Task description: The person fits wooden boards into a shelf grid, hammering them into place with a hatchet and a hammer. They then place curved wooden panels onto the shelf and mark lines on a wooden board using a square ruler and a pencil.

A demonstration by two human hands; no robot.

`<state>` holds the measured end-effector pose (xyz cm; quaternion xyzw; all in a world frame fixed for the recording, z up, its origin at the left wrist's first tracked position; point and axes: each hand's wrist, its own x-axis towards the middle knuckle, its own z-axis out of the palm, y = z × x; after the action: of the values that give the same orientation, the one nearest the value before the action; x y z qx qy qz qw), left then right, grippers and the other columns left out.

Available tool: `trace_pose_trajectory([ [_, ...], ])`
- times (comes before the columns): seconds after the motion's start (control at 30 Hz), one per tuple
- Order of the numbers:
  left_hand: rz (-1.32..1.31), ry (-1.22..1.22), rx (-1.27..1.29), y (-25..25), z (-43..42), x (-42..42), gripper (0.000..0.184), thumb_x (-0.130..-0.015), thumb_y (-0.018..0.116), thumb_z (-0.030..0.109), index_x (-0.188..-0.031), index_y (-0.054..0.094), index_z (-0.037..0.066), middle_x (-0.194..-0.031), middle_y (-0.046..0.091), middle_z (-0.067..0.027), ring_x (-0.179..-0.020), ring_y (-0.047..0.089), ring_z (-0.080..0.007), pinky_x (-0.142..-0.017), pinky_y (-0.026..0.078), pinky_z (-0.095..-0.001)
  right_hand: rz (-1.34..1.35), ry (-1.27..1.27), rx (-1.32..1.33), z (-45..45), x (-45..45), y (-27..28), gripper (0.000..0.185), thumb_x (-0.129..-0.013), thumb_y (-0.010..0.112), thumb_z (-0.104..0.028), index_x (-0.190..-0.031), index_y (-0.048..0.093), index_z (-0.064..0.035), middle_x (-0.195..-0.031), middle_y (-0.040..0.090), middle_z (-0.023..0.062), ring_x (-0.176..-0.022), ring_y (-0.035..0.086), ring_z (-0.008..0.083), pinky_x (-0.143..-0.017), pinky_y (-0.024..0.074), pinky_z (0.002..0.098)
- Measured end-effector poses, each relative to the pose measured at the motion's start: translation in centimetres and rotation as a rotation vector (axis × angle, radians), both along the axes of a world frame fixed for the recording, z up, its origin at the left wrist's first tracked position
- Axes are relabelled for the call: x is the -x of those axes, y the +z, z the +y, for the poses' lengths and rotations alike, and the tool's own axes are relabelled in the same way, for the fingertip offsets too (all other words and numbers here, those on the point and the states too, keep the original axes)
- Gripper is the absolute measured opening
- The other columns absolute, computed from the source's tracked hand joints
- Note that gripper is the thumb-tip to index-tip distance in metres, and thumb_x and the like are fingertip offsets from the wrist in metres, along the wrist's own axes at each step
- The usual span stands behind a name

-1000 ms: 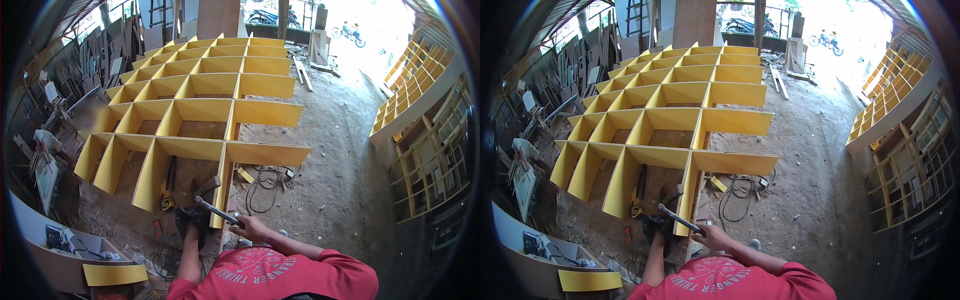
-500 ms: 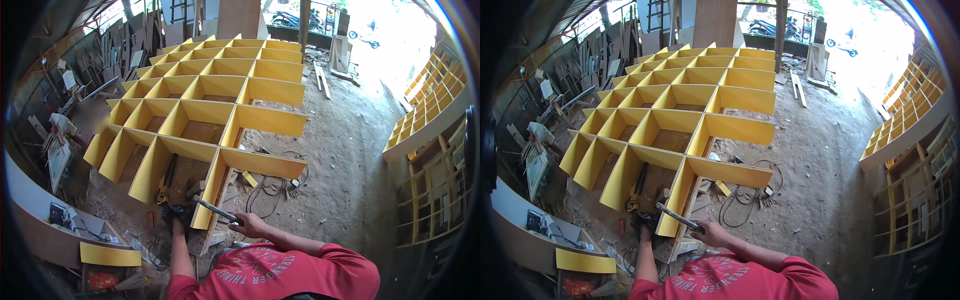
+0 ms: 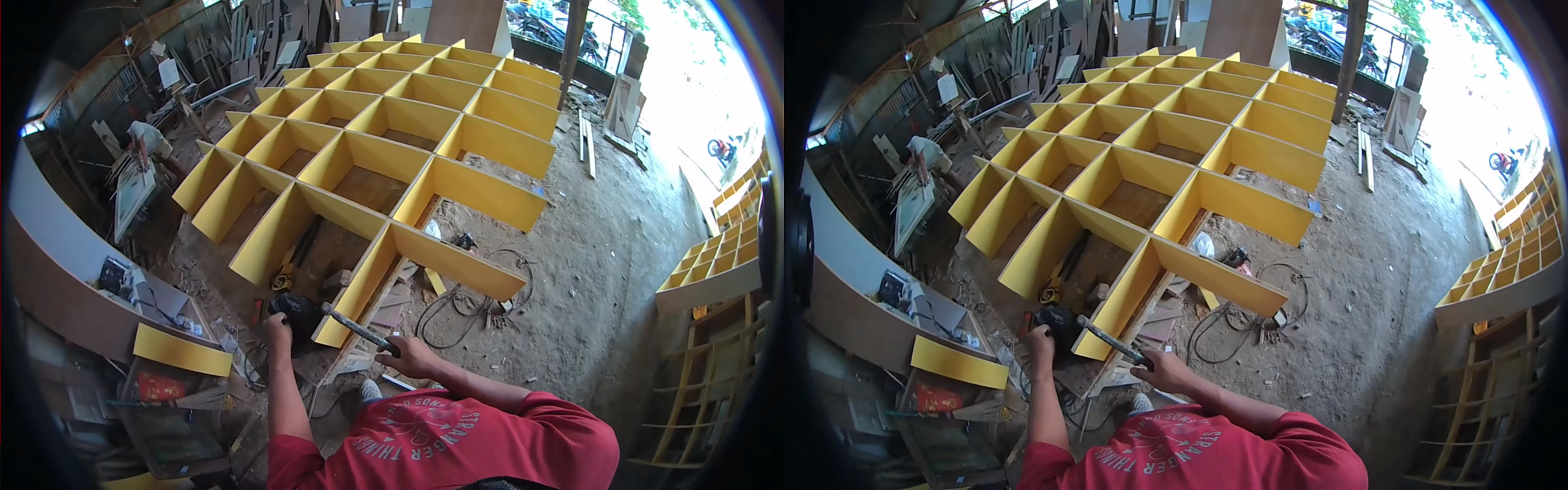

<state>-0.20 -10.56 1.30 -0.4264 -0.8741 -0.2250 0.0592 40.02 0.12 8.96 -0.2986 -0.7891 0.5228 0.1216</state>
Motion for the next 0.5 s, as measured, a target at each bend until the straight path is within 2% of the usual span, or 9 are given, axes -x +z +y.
trace_pose_trajectory([
  [0.2, -0.244, -0.117, -0.033, 3.0, -0.7, 2.8, 0.009, -0.082, 0.079, 0.003, -0.091, 0.078, 0.0, -0.085, 0.075, -0.0212, -0.086, 0.076, -0.0385, -0.078, 0.059, -0.0462, 0.027, -0.029, -0.008, 0.6, 2.6, 0.9, 0.043, -0.097, 0.077, -0.042, -0.111, 0.071, -0.0019, -0.088, 0.072, 0.0223, -0.082, 0.071, 0.0425, -0.076, 0.0539, 0.0499],
  [0.33, -0.224, -0.282, 0.058, 4.0, -0.4, 3.6, 0.012, -0.082, 0.083, 0.007, -0.092, 0.079, 0.001, -0.087, 0.076, -0.0211, -0.083, 0.076, -0.0369, -0.076, 0.058, -0.0445, 0.075, -0.102, -0.012, 0.2, 5.6, -1.2, 0.044, -0.096, 0.079, -0.041, -0.111, 0.07, -0.0013, -0.091, 0.072, 0.0228, -0.082, 0.071, 0.0414, -0.076, 0.0545, 0.0485],
  [0.4, -0.342, -0.328, 0.118, 4.8, -0.9, 4.1, 0.015, -0.082, 0.084, 0.008, -0.095, 0.08, 0.001, -0.089, 0.077, -0.0203, -0.08, 0.077, -0.0333, -0.075, 0.058, -0.0424, -0.058, -0.119, 0.054, -0.1, 6.9, -0.1, 0.045, -0.096, 0.08, -0.041, -0.116, 0.07, -0.0012, -0.09, 0.071, 0.022, -0.081, 0.071, 0.0375, -0.077, 0.0552, 0.0465],
  [0.43, -0.407, -0.373, 0.126, 5.0, -1.0, 4.6, 0.017, -0.082, 0.085, 0.008, -0.097, 0.081, 0.001, -0.089, 0.078, -0.0194, -0.078, 0.077, -0.03, -0.074, 0.058, -0.0409, -0.049, -0.168, 0.03, -0.5, 7.6, 0.1, 0.047, -0.096, 0.081, -0.04, -0.121, 0.071, -0.0015, -0.088, 0.071, 0.0195, -0.078, 0.069, 0.031, -0.077, 0.0553, 0.0436],
  [0.5, -0.714, -0.296, 0.218, 9.0, -1.3, 4.4, 0.017, -0.084, 0.087, 0.007, -0.099, 0.082, 0.001, -0.086, 0.08, -0.0125, -0.076, 0.076, -0.0181, -0.072, 0.058, -0.0354, -0.041, -0.183, 0.08, -1.0, 8.6, 0.9, 0.046, -0.097, 0.081, -0.038, -0.121, 0.072, -0.0004, -0.083, 0.068, 0.0127, -0.073, 0.063, 0.0209, -0.074, 0.0537, 0.0382],
])
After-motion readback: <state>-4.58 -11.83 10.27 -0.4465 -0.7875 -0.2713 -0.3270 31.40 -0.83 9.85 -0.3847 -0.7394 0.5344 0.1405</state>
